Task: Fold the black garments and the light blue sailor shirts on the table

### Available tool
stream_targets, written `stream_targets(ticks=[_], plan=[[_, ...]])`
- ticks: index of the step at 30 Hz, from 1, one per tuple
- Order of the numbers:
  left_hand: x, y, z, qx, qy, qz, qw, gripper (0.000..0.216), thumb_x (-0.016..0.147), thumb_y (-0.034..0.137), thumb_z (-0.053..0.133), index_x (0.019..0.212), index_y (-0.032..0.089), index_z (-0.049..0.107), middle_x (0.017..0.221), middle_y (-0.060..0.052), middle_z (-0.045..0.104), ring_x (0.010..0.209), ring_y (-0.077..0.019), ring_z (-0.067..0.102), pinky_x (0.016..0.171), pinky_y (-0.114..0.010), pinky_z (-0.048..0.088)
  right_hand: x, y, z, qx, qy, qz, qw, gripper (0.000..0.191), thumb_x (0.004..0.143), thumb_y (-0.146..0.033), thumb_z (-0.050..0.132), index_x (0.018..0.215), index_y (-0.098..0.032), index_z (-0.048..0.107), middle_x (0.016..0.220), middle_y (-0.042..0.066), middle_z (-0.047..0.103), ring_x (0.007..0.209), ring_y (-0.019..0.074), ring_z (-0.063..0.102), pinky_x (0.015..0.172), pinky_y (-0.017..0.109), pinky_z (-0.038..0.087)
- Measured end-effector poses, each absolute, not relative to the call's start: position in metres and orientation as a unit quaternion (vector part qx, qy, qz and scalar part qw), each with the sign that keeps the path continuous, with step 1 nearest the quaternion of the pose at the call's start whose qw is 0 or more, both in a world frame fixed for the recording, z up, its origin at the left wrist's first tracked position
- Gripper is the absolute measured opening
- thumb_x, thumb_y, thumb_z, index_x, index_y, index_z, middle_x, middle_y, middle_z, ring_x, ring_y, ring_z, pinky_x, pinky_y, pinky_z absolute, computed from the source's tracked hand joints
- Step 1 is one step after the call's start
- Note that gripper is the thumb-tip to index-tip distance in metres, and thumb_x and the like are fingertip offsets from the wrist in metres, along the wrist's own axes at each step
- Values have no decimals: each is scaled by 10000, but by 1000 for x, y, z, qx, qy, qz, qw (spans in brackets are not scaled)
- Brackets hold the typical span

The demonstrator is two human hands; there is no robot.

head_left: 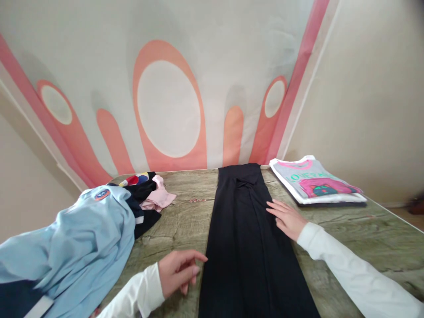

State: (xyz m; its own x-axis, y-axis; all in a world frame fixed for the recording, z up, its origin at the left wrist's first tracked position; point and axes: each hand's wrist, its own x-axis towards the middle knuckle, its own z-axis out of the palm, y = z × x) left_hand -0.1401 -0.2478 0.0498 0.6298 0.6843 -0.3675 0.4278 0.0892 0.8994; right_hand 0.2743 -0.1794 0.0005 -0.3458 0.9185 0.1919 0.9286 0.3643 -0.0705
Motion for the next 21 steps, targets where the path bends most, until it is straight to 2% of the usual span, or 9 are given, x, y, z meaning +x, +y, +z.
stream_targets(ticks=[2,4,7,10,13,18,21], plan=[[-137,-230,59,753,431,121,482,349,823,410,442,1056,173,547,655,1,562,500,-98,524,477,-206,434,256,-186,5,-544,-828,-18,135,424,795,-213,373,1189,-150,517,1322,66,414,1256,216,290,1026,417,275],[-127,-209,62,828,414,149,349,306,821,385,440,994,177,582,717,-19,571,611,-132,544,571,-244,458,236,-193,7,-528,-836,2,151,454,851,-324,350,1260,-147,437,1365,78,347,1269,212,263,1021,409,289],[-102,-180,53,890,354,183,223,318,833,353,410,1052,174,556,1004,-83,577,931,-197,539,834,-332,430,214,-203,6,-506,-851,30,138,522,865,-429,330,1319,-172,348,1405,88,264,1288,226,216,1026,431,266],[-77,-160,35,918,329,170,144,438,834,372,415,1217,162,438,1288,-112,423,1191,-236,366,996,-405,286,203,-215,3,-501,-858,26,115,555,858,-473,325,1339,-197,308,1429,84,192,1301,244,164,1038,455,214],[-64,-153,22,929,334,130,95,513,825,410,424,1269,156,383,1355,-121,338,1222,-261,317,997,-441,265,199,-226,2,-502,-859,15,103,578,846,-495,336,1345,-206,292,1434,79,174,1306,250,139,1041,464,182],[-69,-163,24,928,350,111,66,495,797,461,447,1215,196,455,1247,-114,438,1112,-287,399,897,-465,342,200,-235,3,-497,-863,17,90,580,841,-489,349,1352,-230,267,1432,59,184,1306,256,131,1035,495,155],[-75,-177,29,928,349,116,63,501,782,481,459,1201,207,465,1212,-113,445,1083,-287,402,875,-462,350,201,-236,6,-496,-863,26,89,582,835,-485,362,1352,-234,268,1430,60,193,1305,260,137,1028,507,155]])
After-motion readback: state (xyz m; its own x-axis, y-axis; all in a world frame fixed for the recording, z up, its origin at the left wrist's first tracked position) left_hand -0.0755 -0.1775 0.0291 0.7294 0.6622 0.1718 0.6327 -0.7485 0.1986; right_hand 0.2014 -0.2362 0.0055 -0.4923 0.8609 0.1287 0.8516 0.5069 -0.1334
